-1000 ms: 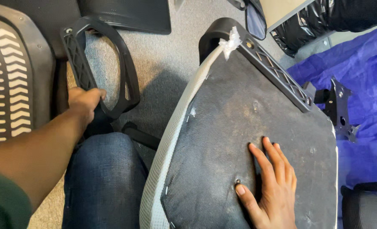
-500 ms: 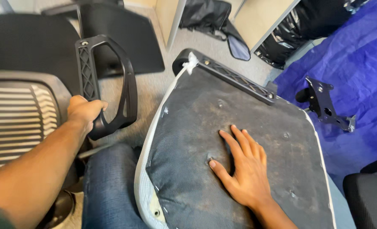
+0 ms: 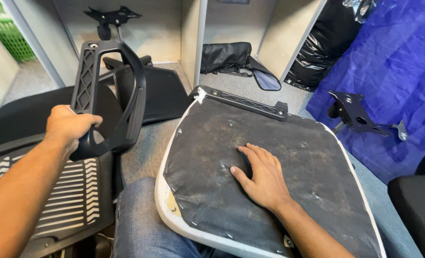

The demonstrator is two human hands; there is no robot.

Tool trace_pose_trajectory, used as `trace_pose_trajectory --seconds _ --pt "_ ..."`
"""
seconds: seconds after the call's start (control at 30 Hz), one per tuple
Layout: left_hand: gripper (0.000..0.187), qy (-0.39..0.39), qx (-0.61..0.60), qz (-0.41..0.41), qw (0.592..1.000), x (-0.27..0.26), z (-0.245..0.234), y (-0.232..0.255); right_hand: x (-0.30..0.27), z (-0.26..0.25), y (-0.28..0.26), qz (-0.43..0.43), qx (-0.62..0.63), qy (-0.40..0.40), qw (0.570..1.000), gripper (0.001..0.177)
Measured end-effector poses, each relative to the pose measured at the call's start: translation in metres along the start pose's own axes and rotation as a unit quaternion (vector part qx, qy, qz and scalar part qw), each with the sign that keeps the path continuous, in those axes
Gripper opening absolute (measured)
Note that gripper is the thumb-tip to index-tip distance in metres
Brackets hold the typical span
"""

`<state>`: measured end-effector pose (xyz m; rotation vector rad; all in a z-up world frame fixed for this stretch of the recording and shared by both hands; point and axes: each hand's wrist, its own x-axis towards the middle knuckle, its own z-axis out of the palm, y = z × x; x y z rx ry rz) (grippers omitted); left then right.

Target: The person uses a screwdriver to attach a black plastic bracket to the underside of an office chair seat. They tighten multiple screws, flip the seat to check alignment, and reposition the bracket to ensure it is properly secured.

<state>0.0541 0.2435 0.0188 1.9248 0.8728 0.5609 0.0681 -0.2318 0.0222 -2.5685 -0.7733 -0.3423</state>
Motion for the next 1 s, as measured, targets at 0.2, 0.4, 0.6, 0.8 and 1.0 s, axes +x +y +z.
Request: trace_pose_trajectory --seconds 0.2,0.4,0.6,0.8,1.0 --pt "0.032 -0.054 -0.132 0.019 0.990 -0.016 -0.028 0.027 -0.019 -0.008 -0.010 0.001 -0.015 -0.026 1.000 0.061" --pt "0.034 -0.006 -0.001 0.145 0.989 -0.040 -0.046 0.060 -0.030 -0.015 -0.019 0.004 0.004 -0.030 1.000 0.058" --pt "0.037 0.066 0.129 0.249 0.957 -0.077 -0.078 0.105 -0.042 -0.019 -0.018 -0.002 0.031 0.010 0.999 0.050" --pt "0.049 0.172 0.219 0.403 0.872 -0.102 -0.112 0.158 -0.051 -0.025 -0.020 -0.007 0.033 0.028 0.999 0.048" --pt "0.048 0.110 0.075 0.479 0.868 -0.108 -0.126 0.180 -0.064 -0.028 -0.015 0.082 0.099 0.052 0.990 0.060"
